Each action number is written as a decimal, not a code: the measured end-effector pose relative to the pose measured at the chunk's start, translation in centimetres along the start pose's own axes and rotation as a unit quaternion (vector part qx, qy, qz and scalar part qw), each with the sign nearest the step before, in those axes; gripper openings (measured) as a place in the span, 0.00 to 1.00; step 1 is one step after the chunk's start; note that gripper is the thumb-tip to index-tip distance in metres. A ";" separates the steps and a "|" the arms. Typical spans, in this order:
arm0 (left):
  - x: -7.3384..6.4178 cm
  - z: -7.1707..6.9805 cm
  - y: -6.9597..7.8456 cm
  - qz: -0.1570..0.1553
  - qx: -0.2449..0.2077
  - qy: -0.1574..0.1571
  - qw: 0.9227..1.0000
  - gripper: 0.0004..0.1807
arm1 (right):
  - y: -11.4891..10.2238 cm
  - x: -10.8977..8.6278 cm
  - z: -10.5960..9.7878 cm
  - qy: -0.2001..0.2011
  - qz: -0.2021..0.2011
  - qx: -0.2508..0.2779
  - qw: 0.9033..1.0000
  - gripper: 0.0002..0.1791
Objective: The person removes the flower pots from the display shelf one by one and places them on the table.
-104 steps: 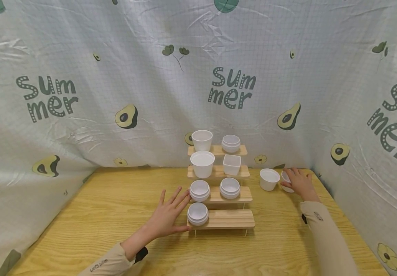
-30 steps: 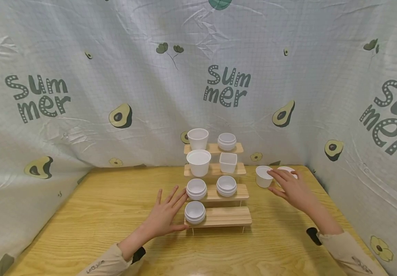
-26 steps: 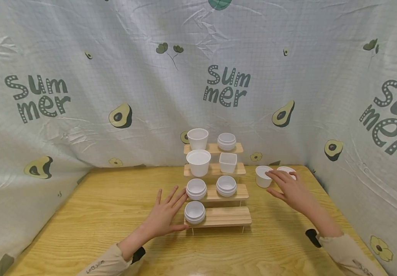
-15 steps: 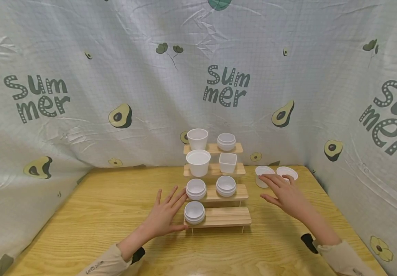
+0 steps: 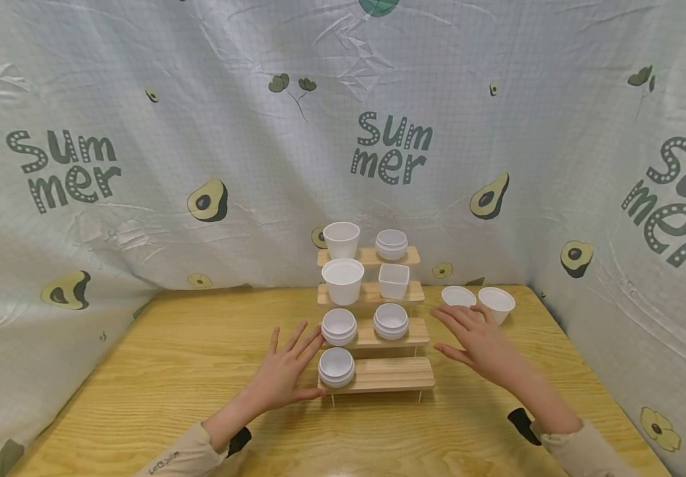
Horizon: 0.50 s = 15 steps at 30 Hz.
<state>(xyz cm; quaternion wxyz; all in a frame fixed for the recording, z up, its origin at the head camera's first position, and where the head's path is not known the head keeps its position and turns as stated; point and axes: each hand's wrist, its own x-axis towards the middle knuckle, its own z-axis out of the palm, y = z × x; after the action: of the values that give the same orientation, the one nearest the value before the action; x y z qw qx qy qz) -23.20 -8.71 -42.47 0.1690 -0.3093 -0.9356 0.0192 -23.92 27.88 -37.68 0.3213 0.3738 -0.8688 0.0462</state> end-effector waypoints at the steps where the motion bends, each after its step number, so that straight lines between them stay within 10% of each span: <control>1: 0.0 0.0 0.0 -0.001 0.001 0.000 1.000 0.53 | -0.2 0.1 0.0 0.002 -0.004 0.001 1.000 0.31; 15: 0.0 0.2 -0.1 -0.002 -0.002 -0.004 1.000 0.53 | -2.6 1.8 0.5 0.002 -0.041 0.026 0.999 0.32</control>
<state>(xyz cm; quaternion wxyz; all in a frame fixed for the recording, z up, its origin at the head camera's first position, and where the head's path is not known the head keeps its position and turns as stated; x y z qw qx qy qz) -23.29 -8.73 -42.62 0.1651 -0.3075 -0.9370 0.0180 -23.33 24.80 -37.42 0.3144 0.4176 -0.8507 0.0561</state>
